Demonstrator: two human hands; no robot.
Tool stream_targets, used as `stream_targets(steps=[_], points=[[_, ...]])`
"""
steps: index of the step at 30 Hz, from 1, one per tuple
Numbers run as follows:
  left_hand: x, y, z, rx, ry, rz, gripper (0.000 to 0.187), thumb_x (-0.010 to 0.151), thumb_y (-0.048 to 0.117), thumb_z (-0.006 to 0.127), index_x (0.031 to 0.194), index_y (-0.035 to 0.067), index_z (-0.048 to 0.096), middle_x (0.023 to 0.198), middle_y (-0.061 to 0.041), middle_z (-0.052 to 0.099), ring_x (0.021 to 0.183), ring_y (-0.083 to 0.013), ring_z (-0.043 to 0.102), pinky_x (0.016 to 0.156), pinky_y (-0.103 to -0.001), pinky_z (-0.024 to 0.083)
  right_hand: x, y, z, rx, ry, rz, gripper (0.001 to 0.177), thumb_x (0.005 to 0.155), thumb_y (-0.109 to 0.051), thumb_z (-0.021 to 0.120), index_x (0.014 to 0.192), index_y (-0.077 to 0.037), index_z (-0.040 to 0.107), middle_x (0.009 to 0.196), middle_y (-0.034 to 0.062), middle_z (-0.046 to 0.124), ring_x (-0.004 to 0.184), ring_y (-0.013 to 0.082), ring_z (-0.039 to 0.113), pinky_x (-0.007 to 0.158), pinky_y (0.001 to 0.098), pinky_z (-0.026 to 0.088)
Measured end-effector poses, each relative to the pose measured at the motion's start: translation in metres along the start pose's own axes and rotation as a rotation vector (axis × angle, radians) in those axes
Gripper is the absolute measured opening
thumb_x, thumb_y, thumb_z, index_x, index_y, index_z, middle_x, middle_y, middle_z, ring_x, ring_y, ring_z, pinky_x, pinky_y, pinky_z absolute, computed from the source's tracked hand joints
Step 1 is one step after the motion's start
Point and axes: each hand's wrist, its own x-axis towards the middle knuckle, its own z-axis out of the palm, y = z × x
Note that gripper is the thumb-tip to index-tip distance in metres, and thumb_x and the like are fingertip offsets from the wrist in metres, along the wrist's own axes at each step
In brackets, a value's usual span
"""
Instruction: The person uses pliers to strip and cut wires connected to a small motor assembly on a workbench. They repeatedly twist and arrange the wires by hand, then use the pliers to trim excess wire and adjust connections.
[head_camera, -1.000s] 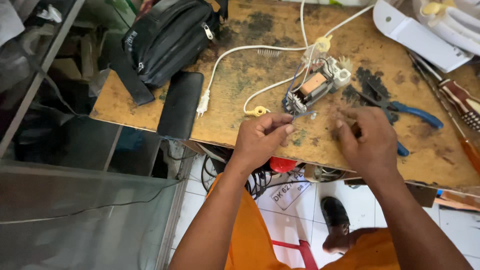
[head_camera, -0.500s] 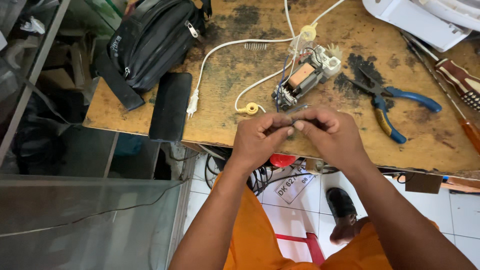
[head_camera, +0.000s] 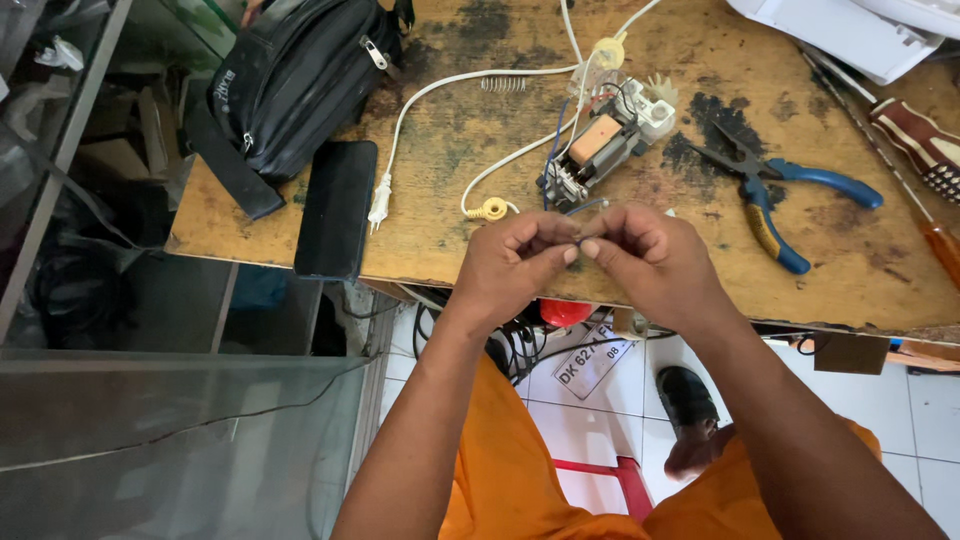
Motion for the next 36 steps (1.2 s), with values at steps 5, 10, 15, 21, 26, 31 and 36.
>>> stream_targets(steps=[5, 10, 15, 21, 26, 31, 36], points=[[0.0, 0.012, -0.003, 0.11, 0.012, 0.013, 0.018, 0.085, 0.014, 0.083, 0.103, 0.011, 0.08, 0.08, -0.004, 0.075, 0.074, -0.0049, 0.063, 0.068, -0.026, 0.057, -0.001, -0.002, 0.0, 0.037, -0.005, 0.017, 0.012, 0.089, -0.005, 0.079, 0.1, -0.001, 0.074, 0.062, 0.0075, 0.061, 0.061, 0.0115, 0.053, 0.059, 0.026, 0.047], [0.001, 0.017, -0.001, 0.173, 0.015, 0.022, 0.014, 0.086, 0.015, 0.082, 0.099, 0.011, 0.081, 0.071, -0.004, 0.071, 0.068, -0.0063, 0.06, 0.062, -0.026, 0.054, -0.001, 0.004, 0.0, -0.028, 0.021, 0.024, 0.009, 0.089, -0.005, 0.079, 0.097, -0.003, 0.075, 0.061, 0.0088, 0.064, 0.058, 0.0118, 0.056, 0.056, 0.0264, 0.048], [-0.001, 0.018, 0.001, 0.06, 0.058, -0.046, 0.013, 0.09, 0.016, 0.077, 0.101, 0.008, 0.077, 0.072, -0.006, 0.072, 0.061, -0.0095, 0.067, 0.059, -0.026, 0.057, 0.004, 0.005, 0.0, 0.13, 0.007, 0.018, 0.011, 0.092, -0.001, 0.075, 0.102, 0.0, 0.072, 0.061, 0.0048, 0.06, 0.059, 0.009, 0.054, 0.058, 0.0225, 0.048], [-0.001, 0.019, 0.002, 0.019, 0.109, -0.072, 0.015, 0.092, 0.014, 0.076, 0.104, 0.005, 0.074, 0.076, -0.009, 0.074, 0.06, -0.0121, 0.071, 0.057, -0.026, 0.059, 0.002, 0.009, -0.001, 0.149, -0.02, -0.005, 0.009, 0.093, -0.001, 0.073, 0.102, 0.0, 0.072, 0.064, 0.0055, 0.062, 0.061, 0.0083, 0.054, 0.06, 0.0224, 0.049], [0.0, 0.008, 0.005, 0.042, 0.142, -0.052, 0.015, 0.091, 0.015, 0.077, 0.103, 0.006, 0.075, 0.076, -0.006, 0.073, 0.061, -0.0108, 0.07, 0.057, -0.026, 0.058, 0.004, 0.01, -0.001, 0.155, -0.017, -0.015, 0.01, 0.095, -0.001, 0.072, 0.105, 0.0, 0.072, 0.066, 0.0064, 0.062, 0.064, 0.009, 0.054, 0.062, 0.0229, 0.049], [-0.001, 0.02, 0.007, 0.044, 0.146, 0.012, 0.016, 0.091, 0.011, 0.078, 0.105, 0.005, 0.077, 0.073, -0.006, 0.071, 0.063, -0.0074, 0.066, 0.057, -0.025, 0.056, 0.003, 0.005, 0.001, 0.176, -0.012, -0.017, 0.011, 0.095, -0.002, 0.073, 0.105, 0.0, 0.073, 0.067, 0.0063, 0.062, 0.065, 0.0099, 0.057, 0.064, 0.0234, 0.05], [0.001, 0.019, 0.007, 0.034, 0.115, 0.036, 0.016, 0.088, 0.011, 0.08, 0.104, 0.007, 0.08, 0.074, -0.009, 0.075, 0.07, -0.0062, 0.06, 0.058, -0.028, 0.056, 0.003, -0.005, 0.001, 0.148, 0.019, -0.065, 0.011, 0.092, -0.001, 0.076, 0.102, 0.001, 0.075, 0.066, 0.008, 0.064, 0.063, 0.0108, 0.058, 0.063, 0.0248, 0.051]])
